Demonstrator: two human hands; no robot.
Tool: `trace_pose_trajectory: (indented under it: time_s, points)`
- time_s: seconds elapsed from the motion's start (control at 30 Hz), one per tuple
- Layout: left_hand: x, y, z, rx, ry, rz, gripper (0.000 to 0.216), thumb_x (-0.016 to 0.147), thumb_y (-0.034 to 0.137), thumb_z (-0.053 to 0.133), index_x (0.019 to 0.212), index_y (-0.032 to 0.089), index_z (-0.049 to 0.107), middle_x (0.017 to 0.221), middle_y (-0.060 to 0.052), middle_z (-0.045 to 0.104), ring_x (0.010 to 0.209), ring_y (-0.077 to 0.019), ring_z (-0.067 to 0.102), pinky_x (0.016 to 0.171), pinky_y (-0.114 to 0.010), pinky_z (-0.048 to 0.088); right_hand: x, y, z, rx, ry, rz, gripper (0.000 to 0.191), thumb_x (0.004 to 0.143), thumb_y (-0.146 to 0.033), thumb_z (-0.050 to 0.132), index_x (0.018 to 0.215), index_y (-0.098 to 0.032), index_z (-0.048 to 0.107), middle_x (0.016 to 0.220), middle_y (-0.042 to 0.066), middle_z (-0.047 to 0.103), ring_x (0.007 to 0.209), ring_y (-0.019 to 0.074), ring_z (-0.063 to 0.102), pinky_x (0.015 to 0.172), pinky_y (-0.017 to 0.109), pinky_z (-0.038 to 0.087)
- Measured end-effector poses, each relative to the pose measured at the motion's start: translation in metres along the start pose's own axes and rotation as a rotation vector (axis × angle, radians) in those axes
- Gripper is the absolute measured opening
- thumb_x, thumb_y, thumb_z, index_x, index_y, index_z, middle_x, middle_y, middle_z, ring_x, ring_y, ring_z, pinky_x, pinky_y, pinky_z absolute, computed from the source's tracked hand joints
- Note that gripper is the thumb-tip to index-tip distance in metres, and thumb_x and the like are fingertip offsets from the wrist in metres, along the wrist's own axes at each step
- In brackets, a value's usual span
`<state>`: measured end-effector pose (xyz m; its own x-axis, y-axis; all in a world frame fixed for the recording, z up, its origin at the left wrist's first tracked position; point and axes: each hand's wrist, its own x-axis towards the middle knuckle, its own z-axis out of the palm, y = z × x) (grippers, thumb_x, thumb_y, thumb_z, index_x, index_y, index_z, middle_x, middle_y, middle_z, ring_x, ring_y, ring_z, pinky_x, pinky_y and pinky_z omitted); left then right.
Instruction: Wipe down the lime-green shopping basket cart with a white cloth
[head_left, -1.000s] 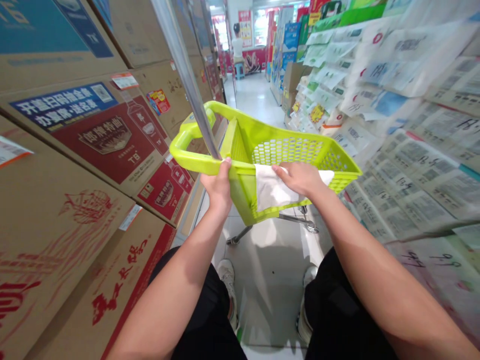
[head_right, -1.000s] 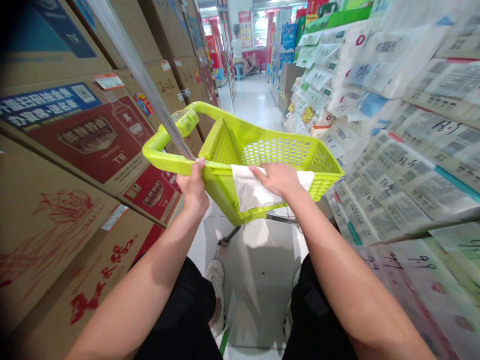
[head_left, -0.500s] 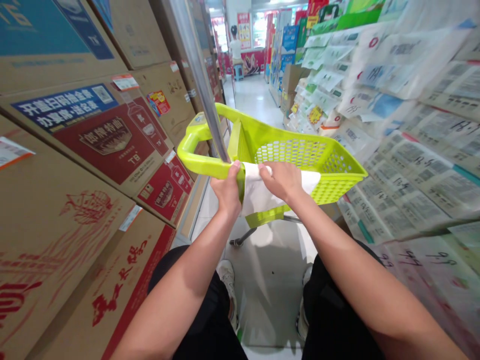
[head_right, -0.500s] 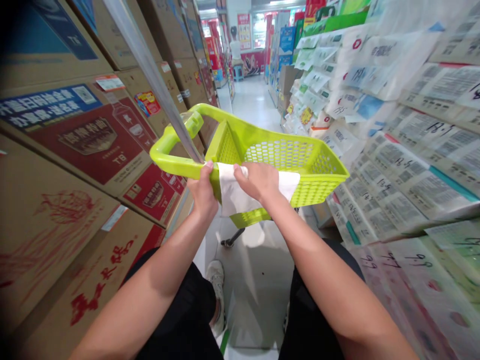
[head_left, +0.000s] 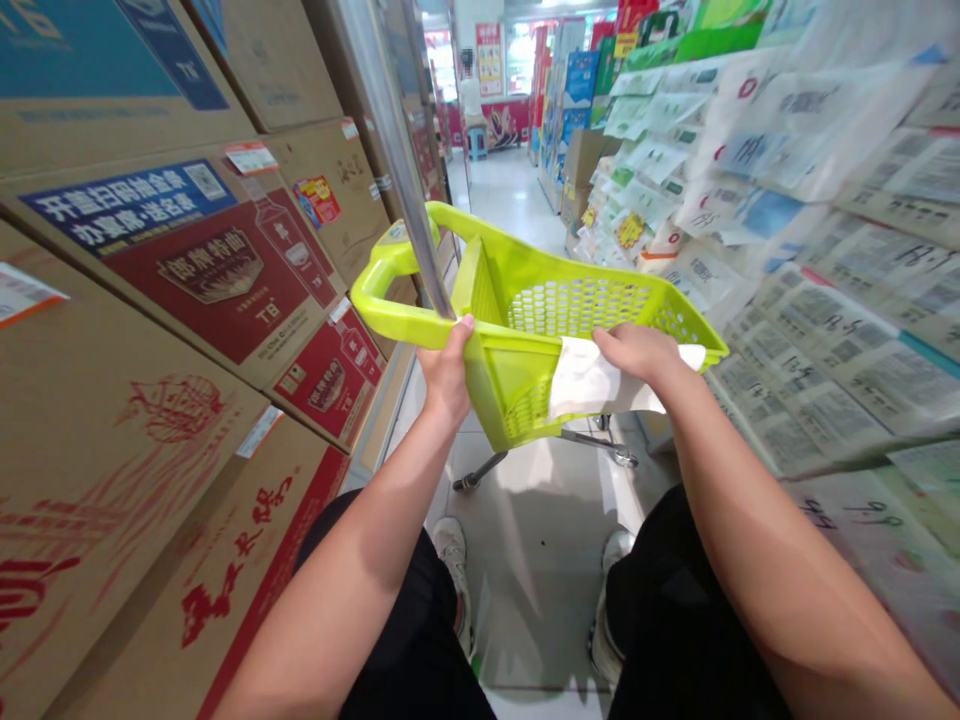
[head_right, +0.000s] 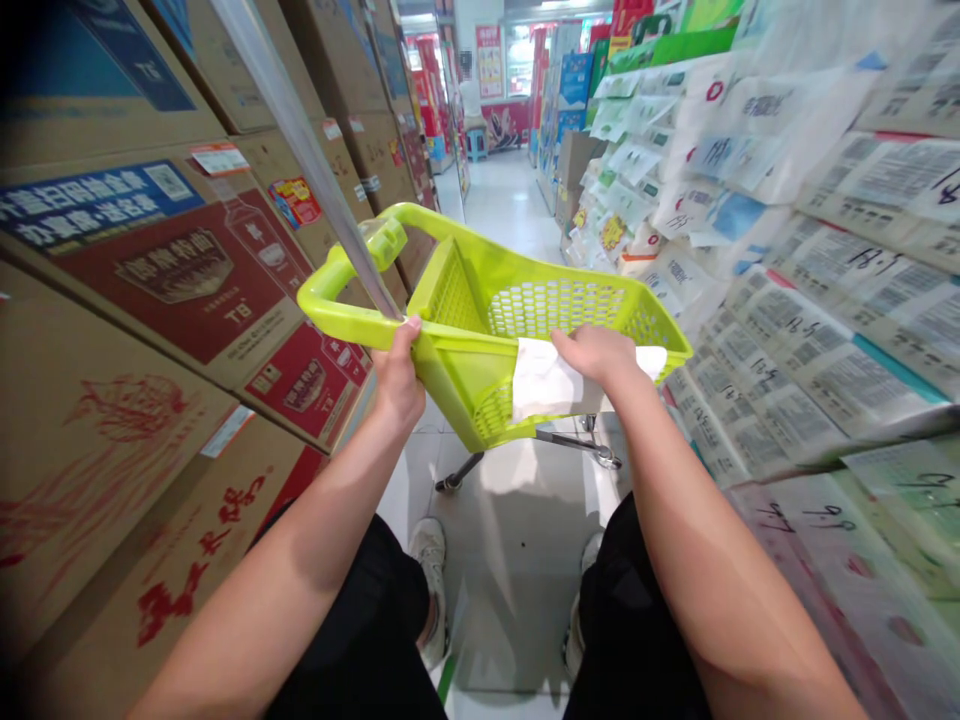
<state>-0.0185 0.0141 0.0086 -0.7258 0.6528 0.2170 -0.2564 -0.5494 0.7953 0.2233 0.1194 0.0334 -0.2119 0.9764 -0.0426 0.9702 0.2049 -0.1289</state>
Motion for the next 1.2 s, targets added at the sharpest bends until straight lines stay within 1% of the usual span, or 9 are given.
trace_pose_trajectory:
  time_s: [0.13,0.27,0.4,0.53,0.67,0.73,0.8,0.93,1.2]
  points:
    - [-0.009,-0.006,0.006,-0.009,-0.002,-0.001,0.05,0.067,0.053,0.091,0.097,0.017,0.073,0.096,-0.004,0.076,0.085,-0.0164,0.071,0.082,-0.029,0.058,-0.011,-0.007,0.001,0.008,0.132,-0.16,0.061,0.104,-0.051,0.027,0.115,-0.021,0.079,0.122,0.017,0.078,0.114,0.0379,0.071,0.082,0.041,0.049]
    - [-0.016,-0.012,0.016,-0.018,0.0,-0.037,0.047,0.067,0.051,0.091,0.093,0.017,0.072,0.091,-0.003,0.075,0.079,-0.0155,0.071,0.078,-0.029,0.057,-0.025,-0.052,-0.002,0.073,0.246,-0.388,0.055,0.108,-0.046,0.024,0.112,-0.021,0.074,0.118,0.014,0.079,0.11,0.0317,0.071,0.082,0.037,0.046]
    - [-0.017,-0.015,0.023,-0.021,0.005,-0.037,0.044,0.066,0.046,0.092,0.093,0.016,0.073,0.091,-0.003,0.076,0.079,-0.0162,0.072,0.078,-0.03,0.058,-0.031,-0.086,-0.005,0.224,0.29,-0.424,0.046,0.108,-0.044,0.029,0.121,-0.023,0.068,0.114,0.012,0.079,0.103,0.0313,0.071,0.081,0.036,0.045]
    - [-0.009,-0.012,0.021,-0.011,0.001,-0.028,0.046,0.064,0.047,0.092,0.093,0.017,0.072,0.091,-0.004,0.076,0.08,-0.0169,0.072,0.079,-0.03,0.059,-0.018,-0.063,-0.003,0.304,0.24,-0.326,0.05,0.105,-0.055,0.036,0.132,-0.022,0.062,0.115,0.013,0.079,0.103,0.0343,0.071,0.079,0.037,0.046]
    - [-0.001,-0.009,0.014,-0.003,-0.003,0.004,0.051,0.062,0.049,0.093,0.095,0.017,0.072,0.095,-0.004,0.076,0.088,-0.0188,0.073,0.085,-0.03,0.06,0.005,-0.021,0.0,0.225,0.134,-0.2,0.052,0.102,-0.06,0.037,0.115,-0.021,0.069,0.115,0.016,0.079,0.105,0.0363,0.071,0.079,0.037,0.046]
    - [0.0,-0.009,0.012,-0.002,-0.01,0.009,0.053,0.062,0.051,0.094,0.097,0.017,0.072,0.097,-0.005,0.076,0.09,-0.0192,0.073,0.086,-0.03,0.06,0.011,-0.014,0.001,0.191,0.115,-0.172,0.057,0.101,-0.065,0.038,0.111,-0.02,0.071,0.115,0.017,0.079,0.105,0.0365,0.071,0.079,0.037,0.046]
    - [-0.002,-0.01,0.012,-0.004,-0.026,-0.01,0.054,0.062,0.051,0.094,0.097,0.017,0.072,0.098,-0.006,0.076,0.09,-0.0196,0.074,0.086,-0.031,0.06,0.011,-0.019,0.0,0.173,0.175,-0.188,0.061,0.102,-0.067,0.036,0.112,-0.019,0.072,0.115,0.018,0.079,0.106,0.0358,0.071,0.081,0.037,0.047]
    - [-0.008,-0.011,0.017,-0.014,-0.047,-0.042,0.054,0.061,0.049,0.096,0.098,0.018,0.072,0.098,-0.005,0.076,0.088,-0.0196,0.074,0.086,-0.033,0.06,0.001,-0.047,-0.003,0.161,0.31,-0.386,0.064,0.108,-0.059,0.024,0.11,-0.02,0.075,0.12,0.014,0.078,0.114,0.0322,0.069,0.088,0.036,0.046]
    - [-0.001,-0.006,0.011,-0.006,-0.041,-0.016,0.051,0.061,0.046,0.095,0.096,0.018,0.071,0.097,-0.003,0.075,0.085,-0.0173,0.072,0.084,-0.031,0.059,-0.003,-0.066,-0.005,0.123,0.127,-0.33,0.094,0.102,-0.079,0.007,0.1,-0.022,0.082,0.109,0.017,0.081,0.107,0.0358,0.074,0.082,0.04,0.05]
